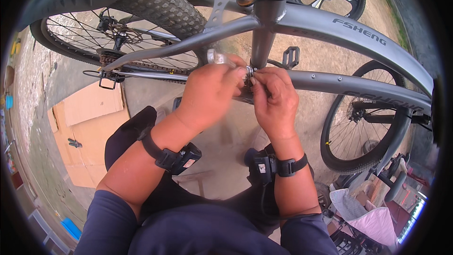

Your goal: The person repairs a bicycle by using a screwdriver to adjust the derailleur and then using a wrench to tighten a bolt on the frame.

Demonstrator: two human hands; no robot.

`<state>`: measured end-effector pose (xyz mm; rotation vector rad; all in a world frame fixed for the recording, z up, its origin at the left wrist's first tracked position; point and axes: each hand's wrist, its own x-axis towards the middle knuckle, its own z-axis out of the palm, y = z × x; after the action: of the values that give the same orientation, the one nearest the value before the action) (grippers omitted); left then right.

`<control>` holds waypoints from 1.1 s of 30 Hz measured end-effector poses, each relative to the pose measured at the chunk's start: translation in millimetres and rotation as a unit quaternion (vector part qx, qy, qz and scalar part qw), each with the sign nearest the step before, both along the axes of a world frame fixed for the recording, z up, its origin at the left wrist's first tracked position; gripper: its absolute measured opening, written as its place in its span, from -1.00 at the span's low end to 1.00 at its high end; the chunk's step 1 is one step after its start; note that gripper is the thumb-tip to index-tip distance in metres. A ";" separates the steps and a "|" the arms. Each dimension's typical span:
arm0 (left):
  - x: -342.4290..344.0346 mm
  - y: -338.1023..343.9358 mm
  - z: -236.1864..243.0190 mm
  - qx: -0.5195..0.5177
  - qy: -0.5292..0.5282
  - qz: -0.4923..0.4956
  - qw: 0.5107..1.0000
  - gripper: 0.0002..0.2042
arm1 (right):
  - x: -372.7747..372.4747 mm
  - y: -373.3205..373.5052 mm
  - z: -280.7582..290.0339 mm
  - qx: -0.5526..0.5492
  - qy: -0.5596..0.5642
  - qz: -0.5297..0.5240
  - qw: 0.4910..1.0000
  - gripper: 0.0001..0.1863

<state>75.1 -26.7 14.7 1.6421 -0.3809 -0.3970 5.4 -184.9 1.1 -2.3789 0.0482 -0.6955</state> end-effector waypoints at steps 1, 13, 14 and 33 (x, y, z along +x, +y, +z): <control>-0.2 -0.1 0.0 -0.017 0.035 0.017 0.999 -0.82 | -0.5 0.0 -0.2 -0.001 0.004 -0.002 1.000 -0.79; -4.6 17.3 -10.7 0.067 -0.362 -0.065 0.927 -0.79 | -1.5 -1.0 0.1 0.002 0.010 -0.003 1.000 -0.79; -5.7 16.7 -11.8 0.072 -0.367 -0.069 0.925 -0.77 | -1.6 -1.3 -0.4 0.003 0.008 -0.004 1.000 -0.79; -4.5 12.8 -15.5 0.091 -0.377 -0.092 0.917 -0.79 | -1.4 -0.3 2.1 0.016 0.009 -0.005 1.000 -0.80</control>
<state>70.6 -13.9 -0.8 1.9093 -1.1096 0.0928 4.0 -185.2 3.2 -2.3559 0.0783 -0.6720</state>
